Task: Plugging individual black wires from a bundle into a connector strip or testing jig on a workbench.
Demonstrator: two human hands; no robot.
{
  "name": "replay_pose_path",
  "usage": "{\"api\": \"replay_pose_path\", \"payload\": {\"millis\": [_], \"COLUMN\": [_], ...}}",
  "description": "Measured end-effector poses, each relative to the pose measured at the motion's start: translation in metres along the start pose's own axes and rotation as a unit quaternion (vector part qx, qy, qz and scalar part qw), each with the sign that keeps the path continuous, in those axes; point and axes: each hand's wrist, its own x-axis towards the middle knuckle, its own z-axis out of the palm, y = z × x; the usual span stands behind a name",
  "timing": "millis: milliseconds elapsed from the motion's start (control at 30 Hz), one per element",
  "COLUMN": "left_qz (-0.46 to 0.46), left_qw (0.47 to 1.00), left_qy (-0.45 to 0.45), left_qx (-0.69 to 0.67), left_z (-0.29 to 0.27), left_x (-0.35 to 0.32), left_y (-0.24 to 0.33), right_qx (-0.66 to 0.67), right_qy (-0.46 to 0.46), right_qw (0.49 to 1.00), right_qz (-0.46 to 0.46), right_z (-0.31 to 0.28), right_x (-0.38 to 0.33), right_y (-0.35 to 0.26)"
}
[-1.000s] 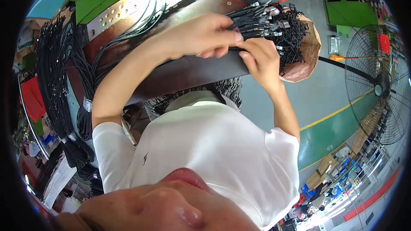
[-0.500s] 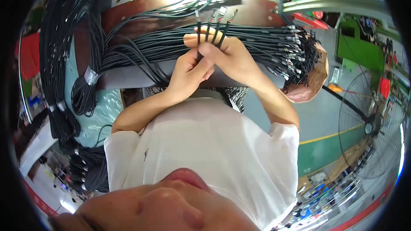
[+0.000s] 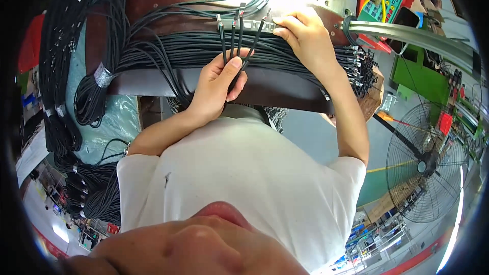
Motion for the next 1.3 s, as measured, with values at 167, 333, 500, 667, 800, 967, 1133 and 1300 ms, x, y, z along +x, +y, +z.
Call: {"api": "replay_pose_path", "payload": {"millis": [167, 333, 500, 667, 800, 967, 1133, 1300], "left_qz": [-0.044, 0.138, -0.014, -0.046, -0.058, 0.096, -0.044, -0.045], "left_qw": [0.998, 0.980, 0.996, 0.994, 0.989, 0.983, 0.987, 0.985], "left_qy": [-0.032, 0.003, -0.081, -0.095, -0.138, -0.069, -0.141, -0.157], "left_qx": [-0.020, 0.144, -0.029, -0.031, 0.013, 0.140, 0.060, 0.060], "left_z": [-0.001, -0.007, -0.016, -0.013, -0.008, -0.009, -0.008, -0.003], "left_x": [0.002, -0.009, -0.010, -0.010, -0.006, -0.022, -0.007, 0.001], "left_y": [-0.004, 0.003, 0.024, 0.020, 0.020, 0.035, 0.035, 0.029], "right_qx": [-0.164, 0.000, 0.116, 0.008, -0.101, 0.067, 0.035, 0.008], "right_qy": [0.158, 0.159, 0.102, 0.114, 0.196, 0.177, 0.107, 0.080], "right_qw": [0.967, 0.987, 0.987, 0.993, 0.968, 0.982, 0.992, 0.996], "right_qz": [-0.114, 0.015, 0.044, -0.021, -0.121, -0.019, 0.047, 0.038], "right_z": [0.000, 0.013, 0.037, 0.034, 0.011, 0.026, 0.027, 0.022], "right_x": [0.004, 0.005, 0.020, 0.017, 0.020, 0.003, 0.001, 0.002], "right_y": [-0.030, -0.033, -0.042, -0.044, -0.058, -0.034, -0.035, -0.035]}}
